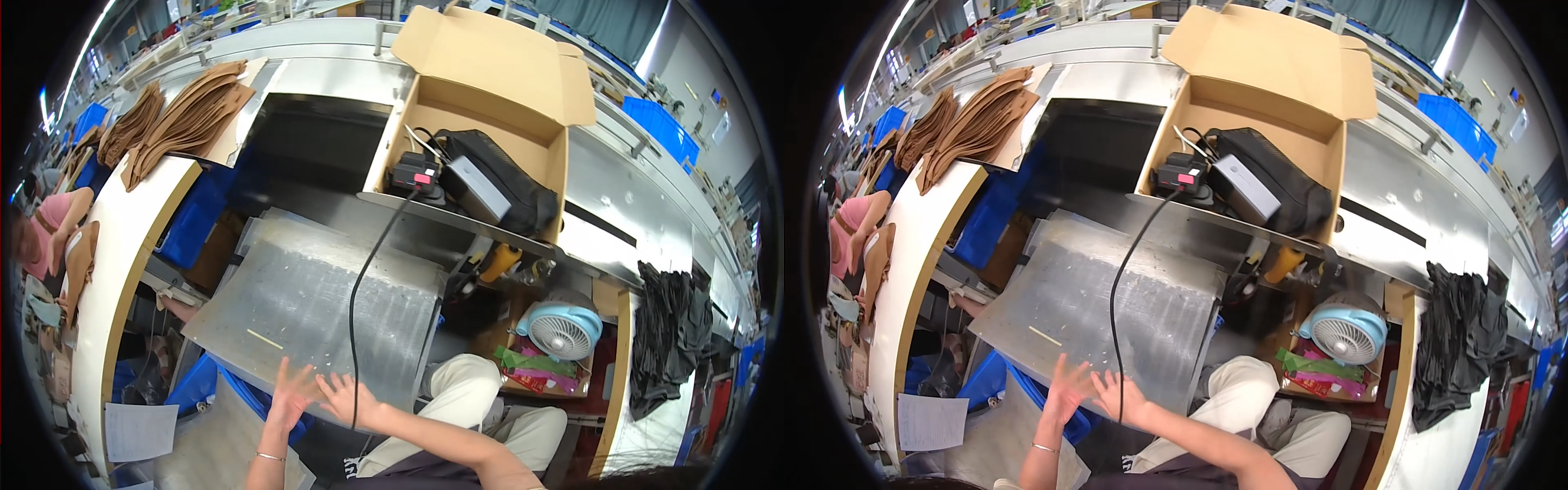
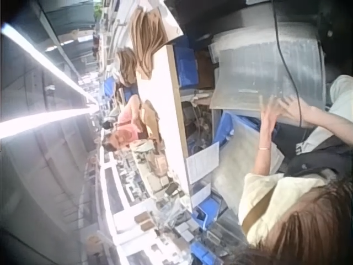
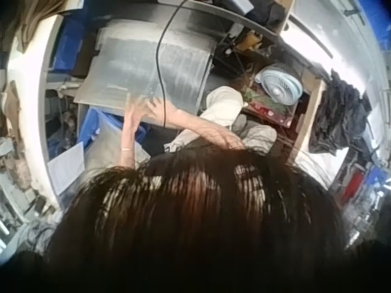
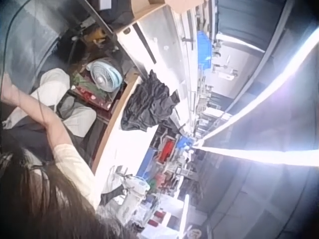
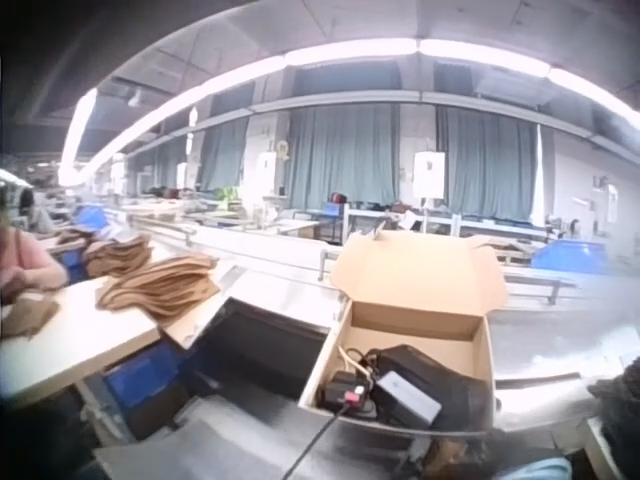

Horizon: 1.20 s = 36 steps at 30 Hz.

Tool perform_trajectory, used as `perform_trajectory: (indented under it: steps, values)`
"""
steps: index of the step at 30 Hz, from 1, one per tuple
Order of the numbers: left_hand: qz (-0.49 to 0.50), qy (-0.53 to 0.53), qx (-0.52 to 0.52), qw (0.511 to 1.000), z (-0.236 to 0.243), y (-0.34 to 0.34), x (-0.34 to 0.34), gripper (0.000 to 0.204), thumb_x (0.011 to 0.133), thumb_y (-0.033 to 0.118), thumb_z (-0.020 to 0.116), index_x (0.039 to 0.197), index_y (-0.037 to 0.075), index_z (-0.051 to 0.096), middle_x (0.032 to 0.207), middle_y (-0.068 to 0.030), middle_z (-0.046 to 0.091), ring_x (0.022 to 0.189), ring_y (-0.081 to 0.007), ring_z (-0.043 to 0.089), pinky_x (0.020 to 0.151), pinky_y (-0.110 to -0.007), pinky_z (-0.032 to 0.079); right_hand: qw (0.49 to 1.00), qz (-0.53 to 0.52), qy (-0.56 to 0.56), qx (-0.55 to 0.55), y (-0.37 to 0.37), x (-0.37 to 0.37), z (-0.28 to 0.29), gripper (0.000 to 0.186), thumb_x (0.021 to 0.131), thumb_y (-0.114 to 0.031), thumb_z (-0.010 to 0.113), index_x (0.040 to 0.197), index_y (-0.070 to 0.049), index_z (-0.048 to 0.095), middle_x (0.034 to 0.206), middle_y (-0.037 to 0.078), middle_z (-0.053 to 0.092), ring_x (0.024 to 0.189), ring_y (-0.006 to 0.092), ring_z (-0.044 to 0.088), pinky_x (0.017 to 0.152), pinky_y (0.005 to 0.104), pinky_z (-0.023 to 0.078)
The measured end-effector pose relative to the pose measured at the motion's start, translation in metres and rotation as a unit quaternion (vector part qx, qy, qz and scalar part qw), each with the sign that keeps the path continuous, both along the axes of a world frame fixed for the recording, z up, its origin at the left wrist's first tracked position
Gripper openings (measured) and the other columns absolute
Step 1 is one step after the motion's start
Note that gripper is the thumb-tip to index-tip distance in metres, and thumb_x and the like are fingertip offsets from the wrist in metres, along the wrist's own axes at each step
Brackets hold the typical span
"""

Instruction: The recorder is seen counting, organizing, and preparing black leather straps in a factory setting, moving between a sewing machine and a work table.

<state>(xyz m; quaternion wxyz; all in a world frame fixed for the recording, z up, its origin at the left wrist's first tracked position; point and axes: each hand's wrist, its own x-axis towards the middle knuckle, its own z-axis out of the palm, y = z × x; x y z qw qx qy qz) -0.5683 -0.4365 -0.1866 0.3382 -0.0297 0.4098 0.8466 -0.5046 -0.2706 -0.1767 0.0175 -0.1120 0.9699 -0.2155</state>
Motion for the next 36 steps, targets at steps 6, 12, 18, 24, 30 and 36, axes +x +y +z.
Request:
perform_trajectory:
  steps: [6, 12, 18, 24, 30, 36]
  values:
    - [0.048, 0.009, -0.064, 0.997, 0.048, 0.001, -0.042, 0.068, 0.087, 0.002, 0.047, 0.144, 0.020, 0.014, 0.127, -0.0301, 0.043, 0.108, -0.0382, 0.055, 0.078, -0.042, 0.054, 0.919, -0.259, 0.126, -0.268, 0.115, 0.047, 0.005, 0.043, 0.079, -0.007, 0.054, 0.120, 0.001, 0.048, 0.119, 0.021, 0.050, 0.114, 0.0364, 0.045, 0.098, 0.0401, 0.036]
    - [0.051, 0.040, 0.005, 0.998, 0.080, 0.018, -0.055, 0.068, 0.086, -0.001, 0.045, 0.144, 0.016, 0.015, 0.128, -0.0307, 0.043, 0.107, -0.0382, 0.055, 0.073, -0.039, 0.055, 0.746, -0.414, -0.038, -0.520, 0.150, 0.052, -0.048, 0.075, 0.068, -0.007, 0.067, 0.132, 0.001, 0.029, 0.134, 0.019, 0.033, 0.123, 0.0269, 0.037, 0.097, 0.0367, 0.039]
    - [0.047, 0.062, -0.031, 0.997, 0.096, 0.017, -0.046, 0.068, 0.086, -0.001, 0.046, 0.144, 0.017, 0.015, 0.129, -0.0296, 0.042, 0.107, -0.0361, 0.056, 0.072, -0.037, 0.055, 0.598, -0.389, -0.019, -0.701, 0.114, -0.016, -0.043, 0.051, 0.075, -0.017, 0.070, 0.118, 0.001, 0.048, 0.108, 0.014, 0.056, 0.098, 0.0198, 0.054, 0.083, 0.0316, 0.045]
    - [0.101, 0.090, -0.002, 0.991, 0.127, 0.013, -0.054, 0.070, 0.085, 0.000, 0.047, 0.144, 0.017, 0.013, 0.132, -0.0269, 0.038, 0.106, -0.0299, 0.056, 0.075, -0.033, 0.055, 0.554, -0.585, -0.139, -0.576, 0.138, -0.008, -0.099, 0.017, 0.083, -0.010, 0.052, 0.089, 0.004, 0.060, 0.074, 0.012, 0.063, 0.059, 0.0226, 0.061, 0.046, 0.0324, 0.048]
    - [0.111, 0.069, -0.003, 0.991, 0.120, 0.004, -0.061, 0.071, 0.085, 0.001, 0.049, 0.144, 0.017, 0.013, 0.133, -0.0235, 0.038, 0.105, -0.0272, 0.056, 0.076, -0.030, 0.055, 0.884, -0.387, -0.163, -0.206, 0.098, -0.014, -0.100, 0.045, 0.078, -0.025, 0.062, 0.105, 0.011, 0.053, 0.099, 0.026, 0.057, 0.096, 0.0352, 0.057, 0.078, 0.0446, 0.047]
    - [0.123, 0.035, 0.060, 0.990, 0.115, 0.001, -0.038, 0.075, 0.084, -0.003, 0.048, 0.144, 0.022, 0.012, 0.133, -0.0226, 0.038, 0.107, -0.0290, 0.056, 0.077, -0.035, 0.056, 0.796, -0.443, 0.083, -0.404, 0.067, -0.053, -0.042, 0.066, 0.076, -0.028, 0.066, 0.125, 0.006, 0.036, 0.114, 0.019, 0.047, 0.106, 0.0292, 0.045, 0.091, 0.0415, 0.038]
